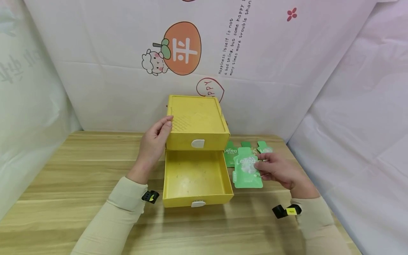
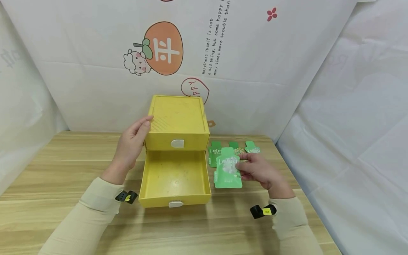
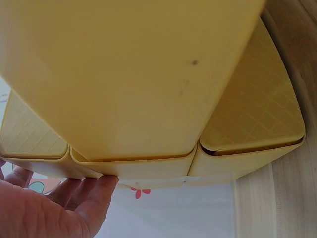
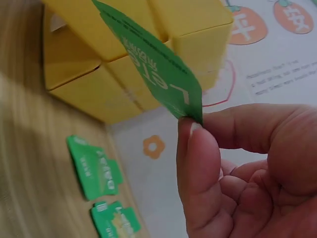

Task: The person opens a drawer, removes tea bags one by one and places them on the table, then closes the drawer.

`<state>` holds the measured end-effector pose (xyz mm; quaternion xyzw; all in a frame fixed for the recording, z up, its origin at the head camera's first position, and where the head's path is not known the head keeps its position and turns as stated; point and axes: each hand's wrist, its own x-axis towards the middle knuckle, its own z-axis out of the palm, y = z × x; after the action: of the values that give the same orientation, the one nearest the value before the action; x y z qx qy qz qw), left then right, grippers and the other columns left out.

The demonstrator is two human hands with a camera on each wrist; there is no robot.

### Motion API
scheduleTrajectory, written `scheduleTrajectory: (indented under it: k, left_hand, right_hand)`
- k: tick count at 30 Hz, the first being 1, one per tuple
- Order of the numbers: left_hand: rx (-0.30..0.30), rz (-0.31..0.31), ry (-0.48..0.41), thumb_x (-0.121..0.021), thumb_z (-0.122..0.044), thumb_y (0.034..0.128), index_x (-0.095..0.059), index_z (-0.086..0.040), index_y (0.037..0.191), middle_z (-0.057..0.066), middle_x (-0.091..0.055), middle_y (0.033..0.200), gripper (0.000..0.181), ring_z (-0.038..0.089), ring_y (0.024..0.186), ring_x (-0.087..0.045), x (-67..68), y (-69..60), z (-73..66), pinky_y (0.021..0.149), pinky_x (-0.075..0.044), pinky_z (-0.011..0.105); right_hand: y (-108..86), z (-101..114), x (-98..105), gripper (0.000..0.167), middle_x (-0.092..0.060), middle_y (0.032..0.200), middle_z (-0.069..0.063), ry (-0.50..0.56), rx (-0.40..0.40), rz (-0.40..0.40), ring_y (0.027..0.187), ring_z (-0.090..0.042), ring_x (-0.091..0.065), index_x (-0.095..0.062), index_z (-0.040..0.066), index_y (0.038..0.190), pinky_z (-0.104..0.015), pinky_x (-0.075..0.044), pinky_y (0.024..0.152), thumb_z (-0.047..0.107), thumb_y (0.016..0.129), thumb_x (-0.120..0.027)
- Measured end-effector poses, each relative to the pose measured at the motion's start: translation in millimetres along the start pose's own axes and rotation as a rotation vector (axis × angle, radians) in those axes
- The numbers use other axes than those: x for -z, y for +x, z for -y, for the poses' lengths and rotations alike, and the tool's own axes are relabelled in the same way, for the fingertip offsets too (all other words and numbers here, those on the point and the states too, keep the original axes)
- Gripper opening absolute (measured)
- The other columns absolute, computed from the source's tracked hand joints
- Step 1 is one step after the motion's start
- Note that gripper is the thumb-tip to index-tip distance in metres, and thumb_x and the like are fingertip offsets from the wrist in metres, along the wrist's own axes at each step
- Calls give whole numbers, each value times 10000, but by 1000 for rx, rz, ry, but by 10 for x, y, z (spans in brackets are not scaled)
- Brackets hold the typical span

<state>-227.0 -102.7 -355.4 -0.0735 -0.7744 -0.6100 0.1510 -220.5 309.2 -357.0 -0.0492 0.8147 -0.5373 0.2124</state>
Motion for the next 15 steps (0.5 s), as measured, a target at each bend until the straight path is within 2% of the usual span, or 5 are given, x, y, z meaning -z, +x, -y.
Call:
scheduleTrajectory:
  k: [3,8,15]
  left_hand:
    - [0,-5,1,-486,-536,1081,-601,-247,1488,-20,-585,1511,512,182,1361,-548,-2,-2,2,1133,-446,448]
    - [1,-3,-7,-489,-538,1080,-599,-248,1491,-26,-582,1514,515,182,1363,-546,-3,-6,-3,1134,-446,448]
    - [5,-1,7,-483,-524,1086,-591,-249,1498,-16,-580,1520,507,184,1383,-536,-1,-7,0,1144,-445,451]
  right_hand:
    - [59,-99,-40,637,-587,925,-22,-38,-41,9,797,-105,-577,-297,-174,1517,-275,-592,735,131,1046,-597]
    - [153,-263,-106,524,-598,911,-38,-58,-82,31,790,-114,-593,-410,-162,1437,-280,-600,709,117,1039,-605]
    - [266,-433,-195,261,-598,803,-43,-93,-123,59,691,-122,-566,-583,-98,1156,-261,-549,626,116,1017,-639]
